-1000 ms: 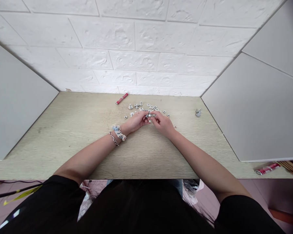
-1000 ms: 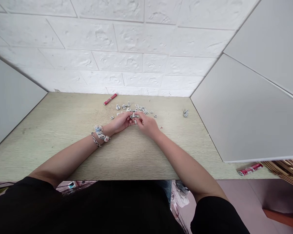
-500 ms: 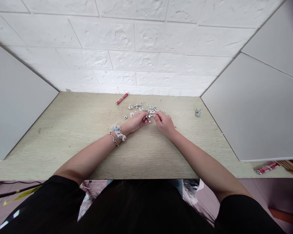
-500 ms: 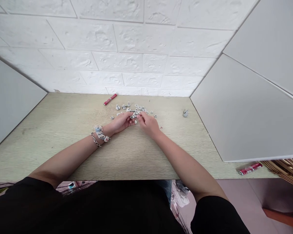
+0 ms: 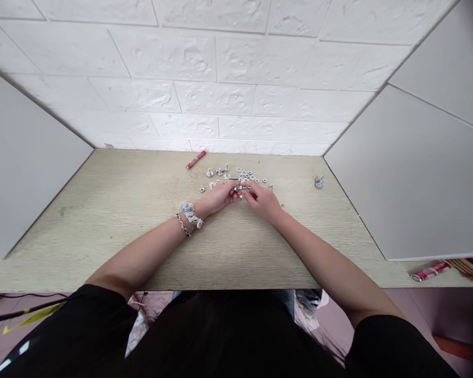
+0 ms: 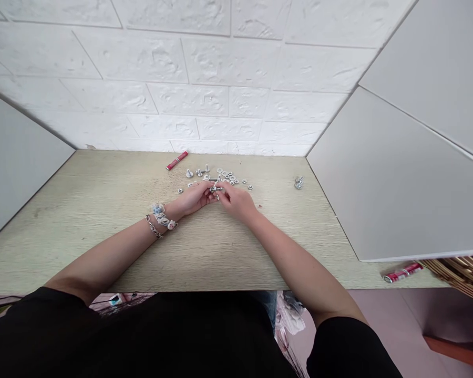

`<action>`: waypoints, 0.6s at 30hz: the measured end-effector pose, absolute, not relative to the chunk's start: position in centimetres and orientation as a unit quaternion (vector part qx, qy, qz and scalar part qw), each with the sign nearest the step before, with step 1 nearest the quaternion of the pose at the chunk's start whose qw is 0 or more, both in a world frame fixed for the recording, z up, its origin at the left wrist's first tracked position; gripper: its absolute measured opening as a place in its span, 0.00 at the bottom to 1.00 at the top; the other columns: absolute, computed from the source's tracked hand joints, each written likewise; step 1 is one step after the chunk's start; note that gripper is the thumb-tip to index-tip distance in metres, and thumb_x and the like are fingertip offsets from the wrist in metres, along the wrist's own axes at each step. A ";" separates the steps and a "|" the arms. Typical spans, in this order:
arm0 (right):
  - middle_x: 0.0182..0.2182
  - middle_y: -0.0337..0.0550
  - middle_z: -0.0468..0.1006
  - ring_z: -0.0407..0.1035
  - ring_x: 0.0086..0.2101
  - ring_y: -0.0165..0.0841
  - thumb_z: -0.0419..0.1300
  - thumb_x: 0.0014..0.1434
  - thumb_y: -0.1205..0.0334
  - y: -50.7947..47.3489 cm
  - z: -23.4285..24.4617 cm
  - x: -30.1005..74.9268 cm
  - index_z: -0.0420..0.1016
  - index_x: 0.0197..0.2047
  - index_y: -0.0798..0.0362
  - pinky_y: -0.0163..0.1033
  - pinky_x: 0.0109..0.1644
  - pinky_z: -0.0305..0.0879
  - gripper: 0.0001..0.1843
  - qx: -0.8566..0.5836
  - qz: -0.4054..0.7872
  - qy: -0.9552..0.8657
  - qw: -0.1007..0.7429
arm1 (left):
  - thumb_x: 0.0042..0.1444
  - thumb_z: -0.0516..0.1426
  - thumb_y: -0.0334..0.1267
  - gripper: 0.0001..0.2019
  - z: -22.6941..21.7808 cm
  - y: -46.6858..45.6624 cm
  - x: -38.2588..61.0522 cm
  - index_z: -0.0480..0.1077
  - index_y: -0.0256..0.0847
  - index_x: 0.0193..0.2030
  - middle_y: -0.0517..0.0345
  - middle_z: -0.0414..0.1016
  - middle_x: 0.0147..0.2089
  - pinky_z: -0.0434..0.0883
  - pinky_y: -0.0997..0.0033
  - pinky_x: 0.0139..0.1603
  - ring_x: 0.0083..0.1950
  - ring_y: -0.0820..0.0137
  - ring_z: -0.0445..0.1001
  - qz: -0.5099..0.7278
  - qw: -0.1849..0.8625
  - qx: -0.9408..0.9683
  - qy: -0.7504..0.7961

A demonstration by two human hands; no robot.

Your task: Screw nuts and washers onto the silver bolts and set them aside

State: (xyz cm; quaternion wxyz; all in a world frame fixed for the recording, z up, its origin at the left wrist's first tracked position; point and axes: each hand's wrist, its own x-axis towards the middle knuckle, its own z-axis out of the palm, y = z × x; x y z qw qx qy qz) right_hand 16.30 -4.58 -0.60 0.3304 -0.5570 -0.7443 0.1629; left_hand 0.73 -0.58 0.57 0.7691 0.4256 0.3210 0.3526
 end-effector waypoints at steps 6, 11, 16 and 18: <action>0.18 0.41 0.68 0.62 0.22 0.31 0.40 0.65 0.47 -4.7 -0.2 16.5 0.64 0.22 0.52 0.36 0.27 0.51 0.26 -0.597 0.148 -0.712 0.339 | 0.57 0.54 0.34 0.11 0.9 -0.8 0.8 0.64 0.36 0.24 0.60 0.64 0.23 0.67 0.74 0.36 0.26 0.77 0.62 0.344 0.766 0.422 0.341; 0.20 0.35 0.69 0.63 0.23 0.30 0.49 0.61 0.53 -4.9 -0.1 16.3 0.69 0.40 0.51 0.34 0.29 0.55 0.13 -0.570 0.167 -0.721 0.357 | 0.56 0.54 0.34 0.13 0.4 -0.4 0.8 0.62 0.36 0.22 0.60 0.63 0.22 0.67 0.74 0.35 0.26 0.77 0.62 0.350 0.771 0.421 0.326; 0.23 0.36 0.73 0.64 0.23 0.30 0.51 0.60 0.58 -5.0 -0.2 16.1 0.69 0.48 0.51 0.34 0.30 0.57 0.15 -0.551 0.174 -0.741 0.342 | 0.56 0.56 0.35 0.13 0.4 -0.5 0.7 0.61 0.36 0.22 0.61 0.62 0.22 0.66 0.75 0.36 0.27 0.77 0.63 0.350 0.769 0.434 0.313; 0.24 0.37 0.74 0.65 0.23 0.30 0.50 0.60 0.59 -5.0 -0.3 16.1 0.69 0.48 0.51 0.34 0.31 0.58 0.14 -0.555 0.171 -0.740 0.340 | 0.56 0.55 0.35 0.13 0.4 -0.5 0.6 0.62 0.36 0.22 0.61 0.63 0.22 0.66 0.75 0.35 0.27 0.77 0.63 0.349 0.768 0.437 0.313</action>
